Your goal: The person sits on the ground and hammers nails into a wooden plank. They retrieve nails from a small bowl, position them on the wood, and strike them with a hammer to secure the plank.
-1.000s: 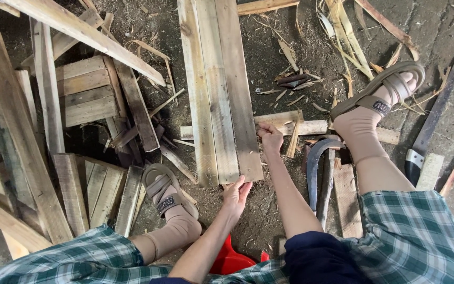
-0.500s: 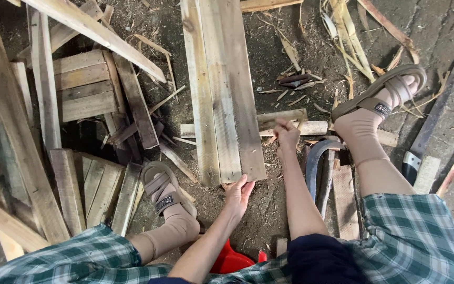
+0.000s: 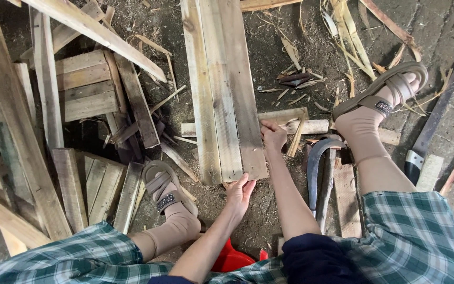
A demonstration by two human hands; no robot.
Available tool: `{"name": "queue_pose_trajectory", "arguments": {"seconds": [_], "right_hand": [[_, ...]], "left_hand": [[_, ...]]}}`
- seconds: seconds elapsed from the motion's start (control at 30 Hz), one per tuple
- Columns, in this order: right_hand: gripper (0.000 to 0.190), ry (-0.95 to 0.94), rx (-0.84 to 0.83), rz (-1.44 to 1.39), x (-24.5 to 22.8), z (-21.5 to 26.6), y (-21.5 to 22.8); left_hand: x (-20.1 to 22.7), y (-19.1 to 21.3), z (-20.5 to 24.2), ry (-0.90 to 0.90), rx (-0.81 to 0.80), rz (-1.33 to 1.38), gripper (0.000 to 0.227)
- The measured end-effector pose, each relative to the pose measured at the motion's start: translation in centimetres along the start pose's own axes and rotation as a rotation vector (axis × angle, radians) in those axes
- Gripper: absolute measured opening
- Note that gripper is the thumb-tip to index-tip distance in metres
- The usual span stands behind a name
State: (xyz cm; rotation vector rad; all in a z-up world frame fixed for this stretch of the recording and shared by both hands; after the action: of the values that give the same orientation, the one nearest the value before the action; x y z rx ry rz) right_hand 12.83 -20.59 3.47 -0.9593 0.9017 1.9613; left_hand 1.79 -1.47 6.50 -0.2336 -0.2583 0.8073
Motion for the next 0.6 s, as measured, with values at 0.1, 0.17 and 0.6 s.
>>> {"name": "queue_pose_trajectory", "arguments": {"seconds": [0.1, 0.17, 0.6], "right_hand": [[0.025, 0.011, 0.032, 0.070, 2.3, -2.1, -0.8], [0.025, 0.005, 0.041, 0.079, 2.8, -2.4, -1.2], [0.022, 0.082, 0.111, 0.284, 4.6, -3.0, -2.8]], "left_hand": [[-0.3, 0.6, -1.9, 0.012, -0.007, 0.000, 0.049], [-0.4, 1.3, -2.8, 0.007, -0.005, -0.008, 0.049], [0.2, 1.9, -3.6, -0.002, -0.026, -0.045, 0.040]]}}
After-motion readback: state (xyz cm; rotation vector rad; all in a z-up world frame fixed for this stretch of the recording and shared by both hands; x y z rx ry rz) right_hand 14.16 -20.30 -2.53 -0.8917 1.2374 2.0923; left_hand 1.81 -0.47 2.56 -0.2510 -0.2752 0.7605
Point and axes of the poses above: each hand's wrist, its own z-axis away from the middle knuckle, its own y-axis out of the back of the hand, x = y × z, the point moved 3 cm from there along -z, towards the middle knuckle, and after that the axes turned 4 degrees about z, right-handed, at the moved point
